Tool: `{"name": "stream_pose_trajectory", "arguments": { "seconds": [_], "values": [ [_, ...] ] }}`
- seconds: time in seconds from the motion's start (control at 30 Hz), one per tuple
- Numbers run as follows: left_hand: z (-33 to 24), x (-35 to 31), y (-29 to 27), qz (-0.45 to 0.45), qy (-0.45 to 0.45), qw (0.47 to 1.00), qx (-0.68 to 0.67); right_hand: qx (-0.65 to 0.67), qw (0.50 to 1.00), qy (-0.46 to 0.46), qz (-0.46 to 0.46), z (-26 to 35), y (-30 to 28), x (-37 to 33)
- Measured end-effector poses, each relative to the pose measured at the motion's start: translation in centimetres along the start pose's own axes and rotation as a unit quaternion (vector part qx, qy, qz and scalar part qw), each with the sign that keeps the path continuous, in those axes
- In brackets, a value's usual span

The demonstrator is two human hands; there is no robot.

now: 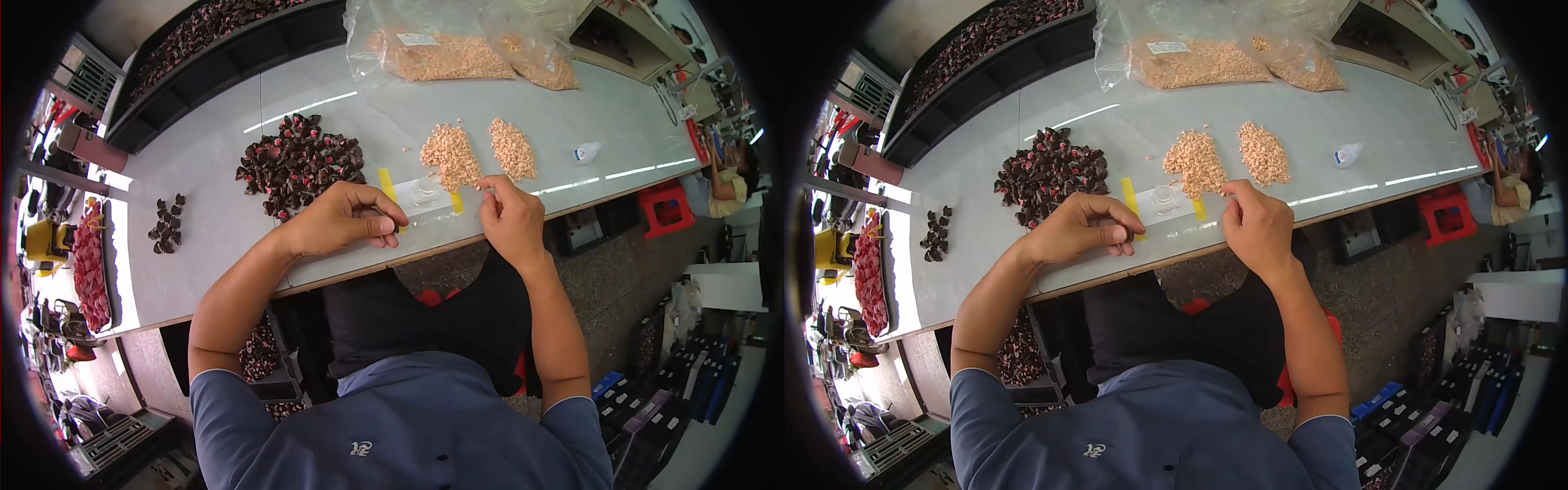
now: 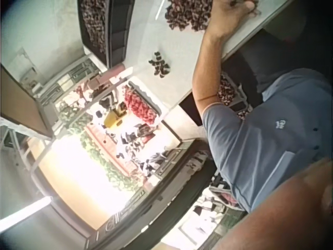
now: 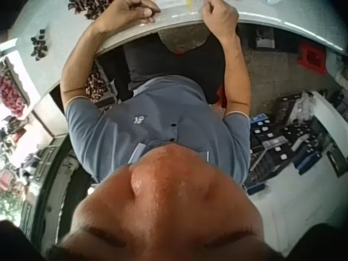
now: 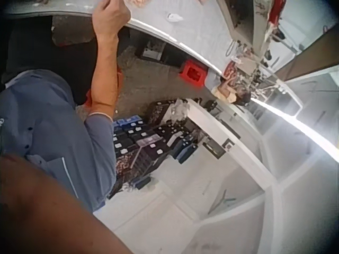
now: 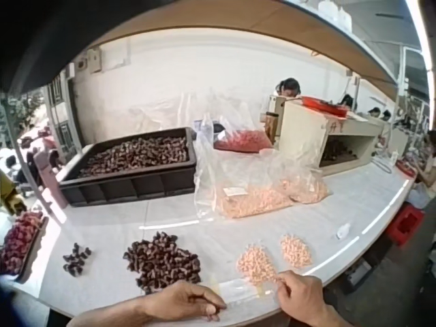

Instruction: Sorting and inspecting small plastic components on a workbench.

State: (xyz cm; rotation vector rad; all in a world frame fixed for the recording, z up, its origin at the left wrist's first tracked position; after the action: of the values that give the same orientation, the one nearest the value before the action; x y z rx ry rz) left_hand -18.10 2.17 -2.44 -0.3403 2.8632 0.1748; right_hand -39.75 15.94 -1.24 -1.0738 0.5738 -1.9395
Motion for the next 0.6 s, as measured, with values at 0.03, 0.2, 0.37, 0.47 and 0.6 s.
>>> {"name": "stream_pose_trajectory", "arguments": {
  "seconds": [0.03,0.2,0.37,0.47,0.6],
  "values": [
    [0.1,-0.1,-0.1,-0.003,0.002,1.000,-0.007,-0.002,1.000,-0.003,0.007,0.0,0.0,0.0],
    [0.6,-0.4,0.0,0.009,-0.009,0.999,-0.044,0.049,0.994,0.085,0.038,-0.9,-0.1,0.0],
    [0.9,-0.2,-0.1,0.023,-0.026,0.999,-0.040,0.029,0.997,0.041,0.066,-0.1,0.6,0.7],
    [0.7,-0.2,0.0,0.019,-0.026,0.999,-0.033,0.061,0.996,0.016,0.068,-0.3,0.4,0.6],
    [0.2,-0.5,0.2,0.011,-0.035,0.999,-0.011,0.096,0.990,0.079,0.061,-1.1,-0.2,0.4]
  ]
}}
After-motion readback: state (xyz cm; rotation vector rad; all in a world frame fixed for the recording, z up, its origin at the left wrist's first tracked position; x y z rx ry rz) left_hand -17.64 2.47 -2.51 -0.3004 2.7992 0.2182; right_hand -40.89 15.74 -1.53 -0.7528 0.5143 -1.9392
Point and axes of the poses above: each hand's wrist, its own x-axis towards the middle knuckle, its own y-axis out of the palm, z = x × y, the point moved 5 cm from there along x, towards the middle knuckle, and after that the axes turned 3 degrees about x, right-handed, at the moved point
